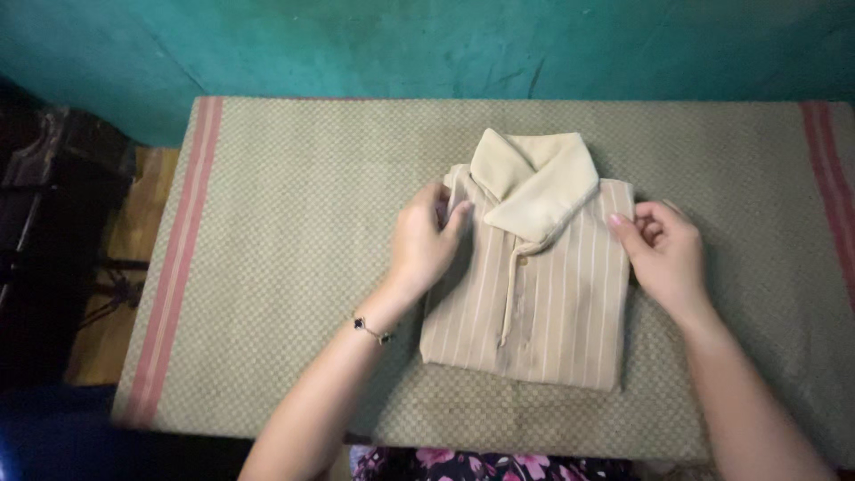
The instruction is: The person folds a red t-shirt, a beige striped shirt, and a pair of dark jeans on a patterned mat. Each item is smoothed, folded into a compact rectangle, and placed into an orange basket.
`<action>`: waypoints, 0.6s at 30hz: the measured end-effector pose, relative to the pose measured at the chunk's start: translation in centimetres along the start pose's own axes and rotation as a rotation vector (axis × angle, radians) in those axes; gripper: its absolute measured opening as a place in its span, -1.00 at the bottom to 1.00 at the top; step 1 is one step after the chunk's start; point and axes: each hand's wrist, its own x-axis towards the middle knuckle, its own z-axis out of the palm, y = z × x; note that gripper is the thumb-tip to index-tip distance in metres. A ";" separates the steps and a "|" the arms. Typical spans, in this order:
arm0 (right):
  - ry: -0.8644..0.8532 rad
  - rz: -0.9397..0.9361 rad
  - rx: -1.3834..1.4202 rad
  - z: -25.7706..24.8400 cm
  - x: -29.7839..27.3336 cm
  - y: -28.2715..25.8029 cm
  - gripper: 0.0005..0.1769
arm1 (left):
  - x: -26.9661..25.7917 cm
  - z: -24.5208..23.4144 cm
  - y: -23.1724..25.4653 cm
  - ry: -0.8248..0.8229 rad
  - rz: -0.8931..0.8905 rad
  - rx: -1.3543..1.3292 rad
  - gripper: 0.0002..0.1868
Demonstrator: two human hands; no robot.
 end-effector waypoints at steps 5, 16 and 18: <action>-0.050 0.159 0.149 -0.9 0.0 -0.1 -0.72 | -0.6 1.7 -0.9 0.047 -0.013 -0.129 -0.73; -0.097 -0.547 -0.235 4.3 4.2 -10.9 -0.72 | 6.2 2.9 -4.3 -0.082 -0.155 -0.096 -0.66; -0.151 -0.370 -0.190 7.3 6.9 -11.0 -0.69 | 6.0 3.6 -4.4 -0.059 -0.201 -0.118 -0.69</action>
